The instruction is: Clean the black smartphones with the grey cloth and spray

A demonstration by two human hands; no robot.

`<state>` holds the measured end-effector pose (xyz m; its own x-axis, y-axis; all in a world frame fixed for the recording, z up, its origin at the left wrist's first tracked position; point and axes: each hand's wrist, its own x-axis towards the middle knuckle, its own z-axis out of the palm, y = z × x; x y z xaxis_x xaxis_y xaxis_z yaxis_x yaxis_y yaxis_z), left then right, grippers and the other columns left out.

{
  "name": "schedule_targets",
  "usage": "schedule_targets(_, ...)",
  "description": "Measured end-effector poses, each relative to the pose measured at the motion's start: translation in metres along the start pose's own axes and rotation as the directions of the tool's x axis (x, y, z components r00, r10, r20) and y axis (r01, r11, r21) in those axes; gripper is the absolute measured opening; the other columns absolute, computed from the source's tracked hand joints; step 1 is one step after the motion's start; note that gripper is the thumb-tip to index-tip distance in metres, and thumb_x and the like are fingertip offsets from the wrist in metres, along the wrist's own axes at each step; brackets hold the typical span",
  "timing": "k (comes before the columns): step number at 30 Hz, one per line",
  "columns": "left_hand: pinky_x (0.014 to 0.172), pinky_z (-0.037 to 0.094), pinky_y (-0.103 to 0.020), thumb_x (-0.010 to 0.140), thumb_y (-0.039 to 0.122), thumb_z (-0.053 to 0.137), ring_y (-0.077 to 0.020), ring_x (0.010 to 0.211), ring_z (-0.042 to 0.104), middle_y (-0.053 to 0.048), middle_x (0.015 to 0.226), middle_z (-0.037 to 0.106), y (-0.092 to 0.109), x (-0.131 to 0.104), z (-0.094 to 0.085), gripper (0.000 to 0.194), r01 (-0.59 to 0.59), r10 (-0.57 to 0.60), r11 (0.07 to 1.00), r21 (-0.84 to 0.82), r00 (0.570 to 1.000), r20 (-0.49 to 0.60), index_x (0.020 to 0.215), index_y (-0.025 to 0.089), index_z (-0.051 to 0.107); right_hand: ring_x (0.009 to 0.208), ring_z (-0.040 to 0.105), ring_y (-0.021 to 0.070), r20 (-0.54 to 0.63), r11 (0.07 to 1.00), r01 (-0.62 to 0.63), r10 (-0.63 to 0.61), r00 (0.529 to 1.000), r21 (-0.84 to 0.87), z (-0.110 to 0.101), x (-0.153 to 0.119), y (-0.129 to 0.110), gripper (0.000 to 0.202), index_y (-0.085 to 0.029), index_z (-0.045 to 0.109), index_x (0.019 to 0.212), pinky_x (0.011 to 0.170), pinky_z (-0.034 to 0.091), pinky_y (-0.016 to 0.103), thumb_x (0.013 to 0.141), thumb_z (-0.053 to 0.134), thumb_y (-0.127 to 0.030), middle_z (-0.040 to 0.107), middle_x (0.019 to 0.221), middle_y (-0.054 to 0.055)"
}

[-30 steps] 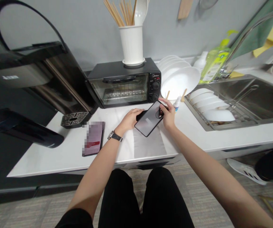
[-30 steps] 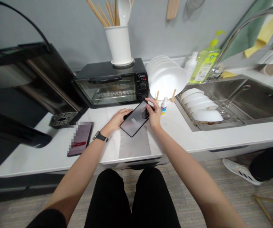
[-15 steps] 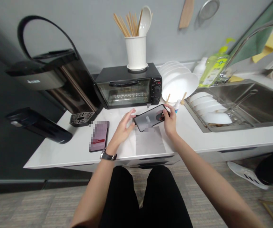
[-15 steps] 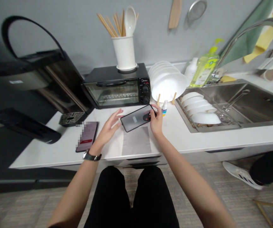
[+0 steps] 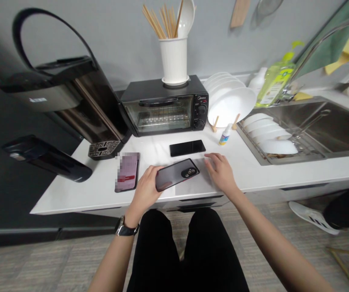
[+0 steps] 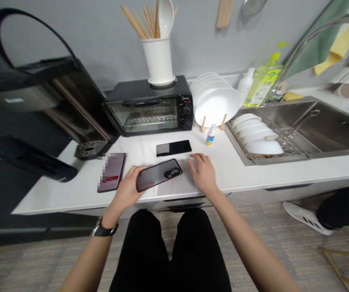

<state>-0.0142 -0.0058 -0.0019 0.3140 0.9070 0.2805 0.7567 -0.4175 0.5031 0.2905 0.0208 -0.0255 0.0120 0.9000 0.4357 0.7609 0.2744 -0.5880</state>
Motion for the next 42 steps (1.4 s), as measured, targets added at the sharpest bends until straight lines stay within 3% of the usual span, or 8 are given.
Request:
schedule_targets(5, 0.108, 0.050, -0.052, 0.081, 0.055, 0.087, -0.0351, 0.124, 0.062, -0.011, 0.130, 0.061, -0.005, -0.008, 0.001, 0.077, 0.066, -0.067, 0.998, -0.020, 0.997, -0.032, 0.140, 0.022, 0.050, 0.124, 0.059, 0.0373, 0.091, 0.985, 0.104, -0.092, 0.992, -0.139, 0.000, -0.005, 0.011, 0.020, -0.020, 0.073, 0.102, 0.109, 0.050, 0.055, 0.097, 0.064, -0.037, 0.069, 0.134, 0.017)
schedule_targets(11, 0.110, 0.048, -0.055, 0.086, 0.052, 0.082, -0.0362, 0.125, 0.060, -0.013, 0.132, 0.061, 0.001, -0.008, -0.002, 0.072, 0.076, -0.076, 0.996, 0.036, 0.997, 0.014, 0.142, 0.020, 0.050, 0.077, 0.062, 0.0214, 0.157, 0.946, -0.171, 0.132, 0.979, 0.275, -0.044, -0.007, 0.028, 0.036, -0.024, 0.061, 0.090, 0.075, 0.051, 0.035, 0.101, 0.056, -0.058, 0.067, 0.082, 0.002)
schedule_targets(14, 0.109, 0.049, -0.054, 0.092, 0.047, 0.077, -0.0352, 0.125, 0.059, -0.014, 0.133, 0.060, 0.014, 0.001, 0.004, 0.065, -0.004, 0.002, 1.000, 0.031, 0.998, 0.057, 0.144, 0.020, 0.050, 0.060, 0.046, 0.0157, 0.082, 0.873, -0.225, 0.211, 0.974, 0.433, -0.074, -0.003, 0.019, 0.042, -0.026, 0.053, 0.093, 0.059, 0.040, 0.027, 0.102, 0.052, -0.067, 0.045, 0.066, -0.007)
schedule_targets(17, 0.112, 0.048, -0.053, 0.092, 0.046, 0.077, -0.0347, 0.128, 0.056, -0.014, 0.135, 0.059, 0.027, 0.016, 0.016, 0.066, -0.107, 0.105, 0.994, 0.015, 0.988, 0.112, 0.146, 0.020, 0.050, 0.062, 0.046, 0.0155, -0.040, 0.924, -0.097, 0.120, 0.992, 0.371, -0.085, 0.002, -0.001, 0.038, -0.027, 0.051, 0.094, 0.060, 0.039, 0.027, 0.105, 0.051, -0.063, 0.046, 0.069, -0.006)
schedule_targets(23, 0.123, 0.041, -0.054, 0.090, 0.048, 0.080, -0.0361, 0.144, 0.046, -0.015, 0.151, 0.051, 0.023, 0.031, 0.029, 0.082, -0.126, 0.134, 0.991, -0.055, 0.975, 0.178, 0.158, 0.022, 0.044, 0.089, 0.074, 0.0255, 0.308, 0.983, 0.185, -0.170, 0.936, -0.019, -0.048, -0.004, -0.010, 0.025, -0.023, 0.064, 0.115, 0.079, 0.057, 0.037, 0.110, 0.048, -0.042, 0.078, 0.108, 0.008)
schedule_targets(27, 0.123, 0.042, -0.053, 0.090, 0.042, 0.082, -0.0341, 0.144, 0.048, -0.013, 0.155, 0.054, 0.014, 0.029, 0.026, 0.089, -0.085, 0.106, 0.988, -0.132, 0.981, 0.165, 0.164, 0.027, 0.036, 0.131, 0.068, 0.0321, 0.319, 0.913, 0.378, -0.317, 0.894, -0.154, -0.026, -0.018, -0.004, 0.042, -0.020, 0.062, 0.145, 0.114, 0.052, 0.053, 0.110, 0.050, -0.039, 0.070, 0.144, 0.015)
schedule_targets(35, 0.114, 0.048, -0.052, 0.084, 0.031, 0.086, -0.0355, 0.131, 0.056, -0.015, 0.142, 0.062, 0.011, 0.031, 0.030, 0.097, -0.027, 0.048, 0.990, -0.138, 0.987, 0.152, 0.166, 0.021, 0.035, 0.142, 0.062, 0.0297, 0.423, 0.881, 0.466, -0.453, 0.785, 0.077, 0.020, -0.024, -0.070, 0.054, -0.012, 0.066, 0.144, 0.124, 0.046, 0.051, 0.107, 0.057, -0.051, 0.067, 0.147, 0.017)
schedule_targets(42, 0.116, 0.046, -0.054, 0.084, 0.036, 0.088, -0.0353, 0.132, 0.056, -0.010, 0.143, 0.063, 0.011, 0.029, 0.029, 0.102, -0.058, 0.080, 0.986, -0.158, 0.987, 0.137, 0.167, 0.030, 0.031, 0.136, 0.067, 0.0283, 0.454, 0.887, 0.460, -0.397, 0.798, -0.034, -0.026, -0.036, -0.032, 0.046, -0.023, 0.062, 0.150, 0.120, 0.051, 0.053, 0.109, 0.056, -0.043, 0.067, 0.148, 0.011)
